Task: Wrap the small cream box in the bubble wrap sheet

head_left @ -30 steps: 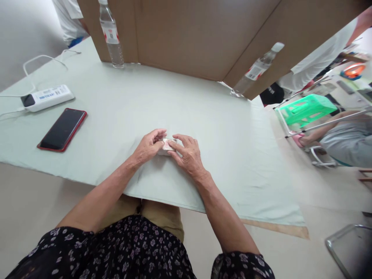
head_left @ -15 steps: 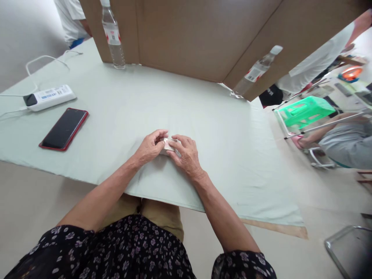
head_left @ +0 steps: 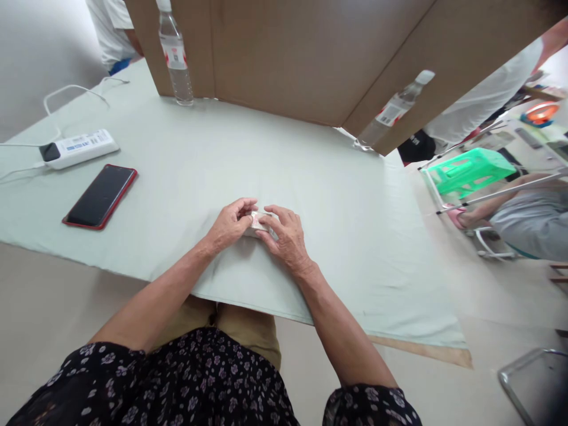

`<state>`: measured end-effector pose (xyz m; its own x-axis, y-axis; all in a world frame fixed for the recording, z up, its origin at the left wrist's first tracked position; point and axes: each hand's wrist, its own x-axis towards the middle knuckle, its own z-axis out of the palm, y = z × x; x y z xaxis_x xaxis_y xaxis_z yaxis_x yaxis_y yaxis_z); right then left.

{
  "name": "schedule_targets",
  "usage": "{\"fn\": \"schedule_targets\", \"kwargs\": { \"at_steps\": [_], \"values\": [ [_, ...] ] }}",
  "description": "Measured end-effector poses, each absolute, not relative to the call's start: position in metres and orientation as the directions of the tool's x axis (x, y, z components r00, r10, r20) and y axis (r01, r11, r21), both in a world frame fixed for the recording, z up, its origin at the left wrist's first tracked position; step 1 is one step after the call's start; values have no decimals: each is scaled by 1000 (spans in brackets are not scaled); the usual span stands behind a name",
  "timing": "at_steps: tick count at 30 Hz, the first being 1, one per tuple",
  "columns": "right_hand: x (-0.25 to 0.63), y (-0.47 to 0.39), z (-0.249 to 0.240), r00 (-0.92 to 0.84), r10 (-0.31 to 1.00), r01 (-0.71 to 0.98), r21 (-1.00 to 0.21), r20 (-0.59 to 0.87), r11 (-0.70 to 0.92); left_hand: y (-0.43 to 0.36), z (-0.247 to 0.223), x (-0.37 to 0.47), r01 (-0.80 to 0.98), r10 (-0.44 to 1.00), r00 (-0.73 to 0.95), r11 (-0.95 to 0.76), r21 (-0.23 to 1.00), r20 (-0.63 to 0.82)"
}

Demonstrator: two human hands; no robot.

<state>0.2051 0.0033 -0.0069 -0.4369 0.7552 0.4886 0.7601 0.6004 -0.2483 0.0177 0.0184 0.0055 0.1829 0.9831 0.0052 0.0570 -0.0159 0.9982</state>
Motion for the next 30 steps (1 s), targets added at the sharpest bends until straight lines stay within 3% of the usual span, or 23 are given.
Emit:
{"fn": "schedule_targets", "kwargs": {
  "at_steps": [7, 14, 23, 30],
  "values": [
    [205, 2, -5, -442, 729, 749, -232, 522, 620, 18, 9, 21, 31, 989, 138, 50, 998, -53],
    [204, 0, -3, -459, 757, 748, -258, 465, 611, 20, 1, 24, 73, 989, 151, -11, 997, 0],
    [206, 1, -6, -410, 749, 730, -305, 520, 611, 18, 7, 24, 143, 991, 134, -7, 990, -12],
    [207, 1, -6, -455, 724, 746, -221, 519, 628, 18, 5, 23, 105, 988, 152, -22, 994, 6]
  ]
}}
